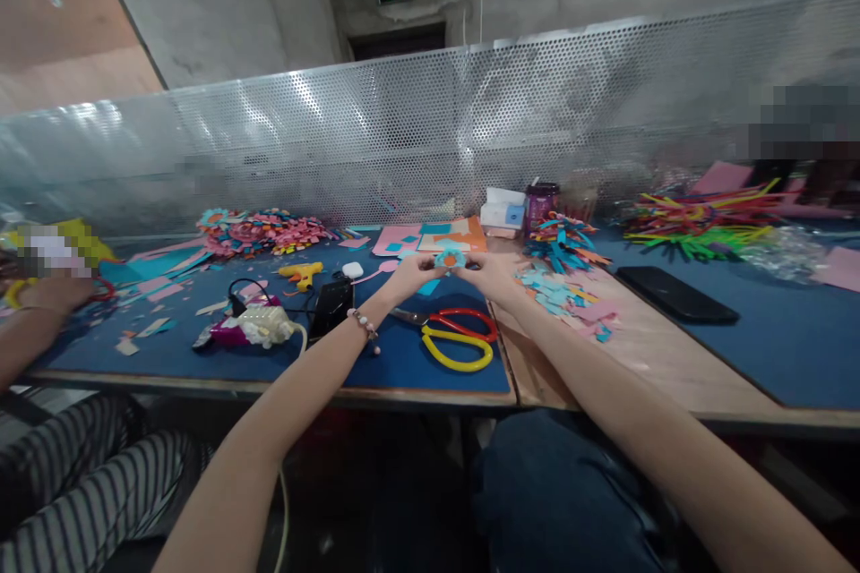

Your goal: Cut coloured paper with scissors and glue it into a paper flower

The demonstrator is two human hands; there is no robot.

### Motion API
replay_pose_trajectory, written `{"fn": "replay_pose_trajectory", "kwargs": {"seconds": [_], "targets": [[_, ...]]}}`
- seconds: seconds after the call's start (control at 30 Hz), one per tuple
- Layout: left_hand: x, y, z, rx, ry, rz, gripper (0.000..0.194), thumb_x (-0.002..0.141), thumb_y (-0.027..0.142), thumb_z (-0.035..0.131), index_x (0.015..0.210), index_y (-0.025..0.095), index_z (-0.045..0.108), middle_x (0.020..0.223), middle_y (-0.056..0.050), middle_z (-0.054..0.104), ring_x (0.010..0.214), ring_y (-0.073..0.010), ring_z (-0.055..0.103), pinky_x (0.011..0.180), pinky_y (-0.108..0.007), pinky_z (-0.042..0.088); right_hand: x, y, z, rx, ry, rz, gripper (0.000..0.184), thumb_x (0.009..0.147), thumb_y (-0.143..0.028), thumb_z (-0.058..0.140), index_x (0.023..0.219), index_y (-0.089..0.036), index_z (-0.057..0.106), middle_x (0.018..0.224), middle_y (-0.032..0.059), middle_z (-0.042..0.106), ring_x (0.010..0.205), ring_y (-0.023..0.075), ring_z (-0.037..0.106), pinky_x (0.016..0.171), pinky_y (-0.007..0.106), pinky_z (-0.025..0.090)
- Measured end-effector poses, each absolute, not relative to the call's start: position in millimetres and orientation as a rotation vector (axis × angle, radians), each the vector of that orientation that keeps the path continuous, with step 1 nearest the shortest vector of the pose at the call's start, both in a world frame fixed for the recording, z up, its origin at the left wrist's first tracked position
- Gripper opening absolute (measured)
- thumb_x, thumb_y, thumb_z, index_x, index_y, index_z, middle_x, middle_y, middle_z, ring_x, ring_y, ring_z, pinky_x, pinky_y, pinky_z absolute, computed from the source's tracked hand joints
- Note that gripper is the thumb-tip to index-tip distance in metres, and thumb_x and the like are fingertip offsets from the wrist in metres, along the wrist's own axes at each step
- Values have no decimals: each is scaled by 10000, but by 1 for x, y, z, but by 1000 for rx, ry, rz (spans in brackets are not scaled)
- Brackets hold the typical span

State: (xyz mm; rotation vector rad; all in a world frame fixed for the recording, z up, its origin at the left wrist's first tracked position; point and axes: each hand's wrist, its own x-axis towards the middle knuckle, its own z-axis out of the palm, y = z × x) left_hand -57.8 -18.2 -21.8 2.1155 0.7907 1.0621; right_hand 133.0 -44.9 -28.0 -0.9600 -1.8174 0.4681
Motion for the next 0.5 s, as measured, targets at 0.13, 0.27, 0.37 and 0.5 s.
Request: {"fn": "replay_pose_trajectory", "kwargs": {"seconds": [0.13,0.27,0.37,0.5], "targets": [[-57,-22,-20,2088,819,1041,369,733,469,634,820,113,670,756,-32,634,698,-134,538,656,-252,402,136,-42,-28,-948,-1846,479,248,748,-367,571,750,-140,671,716,10,622,672,139,509,626,244,382],[-56,-20,-21,2043,831,1058,366,718,461,651,825,112,673,755,-32,638,692,-133,539,660,-257,407,134,-41,-28,-933,-1846,517,269,763,-390,552,760,-141,654,713,8,604,653,133,483,603,245,368],[-56,-19,-24,2014,808,1063,368,720,454,653,854,112,679,805,-44,657,728,-143,558,698,-271,425,133,-44,-27,-930,-1833,535,265,766,-389,538,738,-142,630,680,-1,567,629,122,453,583,243,350],[-54,-18,-25,2021,823,1066,369,720,434,657,912,120,679,883,-53,673,797,-165,580,747,-288,441,135,-44,-26,-1001,-1829,501,269,748,-392,546,610,-161,547,581,-28,458,566,100,381,525,233,289]]}}
